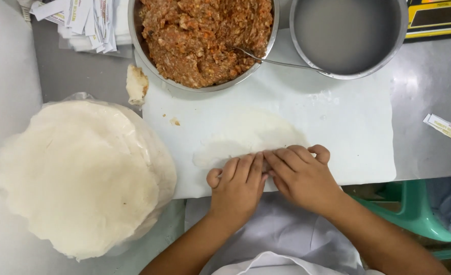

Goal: Peeling lumpia wrappers, adding meat filling with a fork, and rolling them into spring rolls.

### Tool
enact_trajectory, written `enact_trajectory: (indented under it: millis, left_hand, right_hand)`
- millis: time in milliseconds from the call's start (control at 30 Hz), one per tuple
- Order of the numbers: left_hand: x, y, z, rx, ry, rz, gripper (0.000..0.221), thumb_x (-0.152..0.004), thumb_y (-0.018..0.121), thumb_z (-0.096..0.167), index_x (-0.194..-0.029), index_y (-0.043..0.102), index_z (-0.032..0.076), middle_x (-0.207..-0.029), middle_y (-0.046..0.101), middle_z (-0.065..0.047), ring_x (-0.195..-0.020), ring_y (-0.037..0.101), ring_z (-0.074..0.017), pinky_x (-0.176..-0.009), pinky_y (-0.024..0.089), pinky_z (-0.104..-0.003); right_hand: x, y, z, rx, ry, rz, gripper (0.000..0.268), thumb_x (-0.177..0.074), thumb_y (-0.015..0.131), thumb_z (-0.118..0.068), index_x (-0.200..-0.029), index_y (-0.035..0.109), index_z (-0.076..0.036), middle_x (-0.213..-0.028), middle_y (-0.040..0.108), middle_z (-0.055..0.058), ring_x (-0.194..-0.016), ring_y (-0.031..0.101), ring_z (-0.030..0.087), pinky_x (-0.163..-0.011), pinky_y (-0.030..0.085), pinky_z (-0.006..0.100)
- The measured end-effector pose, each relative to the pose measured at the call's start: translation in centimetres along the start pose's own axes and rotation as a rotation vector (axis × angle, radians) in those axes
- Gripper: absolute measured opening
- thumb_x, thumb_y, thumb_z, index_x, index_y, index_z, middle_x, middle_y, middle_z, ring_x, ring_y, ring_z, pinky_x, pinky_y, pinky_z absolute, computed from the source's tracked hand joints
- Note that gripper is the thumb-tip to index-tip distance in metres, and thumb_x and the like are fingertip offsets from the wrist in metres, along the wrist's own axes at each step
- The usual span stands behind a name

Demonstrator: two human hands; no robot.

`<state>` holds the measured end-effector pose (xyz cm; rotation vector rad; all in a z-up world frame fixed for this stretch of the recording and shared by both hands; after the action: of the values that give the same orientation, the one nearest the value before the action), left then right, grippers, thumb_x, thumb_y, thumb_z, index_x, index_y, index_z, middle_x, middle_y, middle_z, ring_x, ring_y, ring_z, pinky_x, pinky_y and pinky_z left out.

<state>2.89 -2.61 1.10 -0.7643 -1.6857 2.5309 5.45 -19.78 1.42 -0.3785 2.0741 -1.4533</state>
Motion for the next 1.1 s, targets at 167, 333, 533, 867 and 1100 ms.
enact_trajectory:
  millis: [167,333,533,867,1100]
  left_hand:
    - [2.9,1.3,0.2,0.002,0.014,-0.037,0.032,-0.105,0.055,0.034,-0.127,0.068,0.015,-0.111,0.063,-0.002,-0.105,0.055,-0.0212,-0.083,0.029,-0.043]
    - [2.9,1.5,0.1,0.054,0.015,-0.060,0.027,-0.103,0.059,0.031,-0.119,0.070,0.013,-0.102,0.062,-0.002,-0.100,0.054,-0.0208,-0.082,0.026,-0.044]
    - [0.5,-0.1,-1.1,0.232,-0.104,-0.271,0.029,-0.096,0.066,0.037,-0.113,0.070,0.014,-0.101,0.061,-0.002,-0.102,0.055,-0.0254,-0.079,0.030,-0.045]
    - [1.5,-0.4,-2.3,-0.053,-0.020,0.047,0.030,-0.099,0.067,0.042,-0.115,0.070,0.018,-0.105,0.063,-0.005,-0.104,0.058,-0.0264,-0.078,0.032,-0.043]
    - [1.8,-2.3,-1.5,-0.204,0.004,0.091,0.024,-0.101,0.058,0.026,-0.117,0.075,0.022,-0.107,0.070,0.010,-0.097,0.063,-0.0111,-0.084,0.024,-0.036]
  right_hand:
    - [1.7,0.4,-0.4,-0.030,0.008,-0.043,0.024,-0.093,0.065,-0.028,-0.114,0.071,-0.018,-0.099,0.066,0.000,-0.101,0.062,0.022,-0.091,0.035,0.046]
    - [1.6,0.0,-0.4,-0.019,0.009,-0.089,0.023,-0.090,0.068,-0.027,-0.112,0.069,-0.019,-0.096,0.065,-0.002,-0.098,0.060,0.021,-0.089,0.034,0.045]
    - [-0.2,-0.8,1.0,-0.116,-0.019,-0.095,0.028,-0.083,0.074,-0.027,-0.107,0.066,-0.017,-0.094,0.065,0.004,-0.093,0.064,0.027,-0.083,0.044,0.045]
    - [1.9,0.3,2.7,0.115,0.048,0.071,0.030,-0.093,0.069,-0.036,-0.120,0.069,-0.024,-0.100,0.056,0.000,-0.100,0.052,0.023,-0.092,0.039,0.041]
    - [4.0,-0.3,1.3,0.323,0.105,0.025,0.052,-0.087,0.060,-0.009,-0.138,0.065,-0.017,-0.115,0.069,-0.007,-0.103,0.064,0.017,-0.083,0.030,0.039]
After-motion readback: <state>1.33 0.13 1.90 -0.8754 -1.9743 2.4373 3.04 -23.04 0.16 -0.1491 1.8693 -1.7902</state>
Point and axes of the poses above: each hand's wrist, its own x-axis away from the middle knuckle, its own y-axis out of the palm, z = x × y, the point moved 2 cm from there along -x, towards the middle knuckle
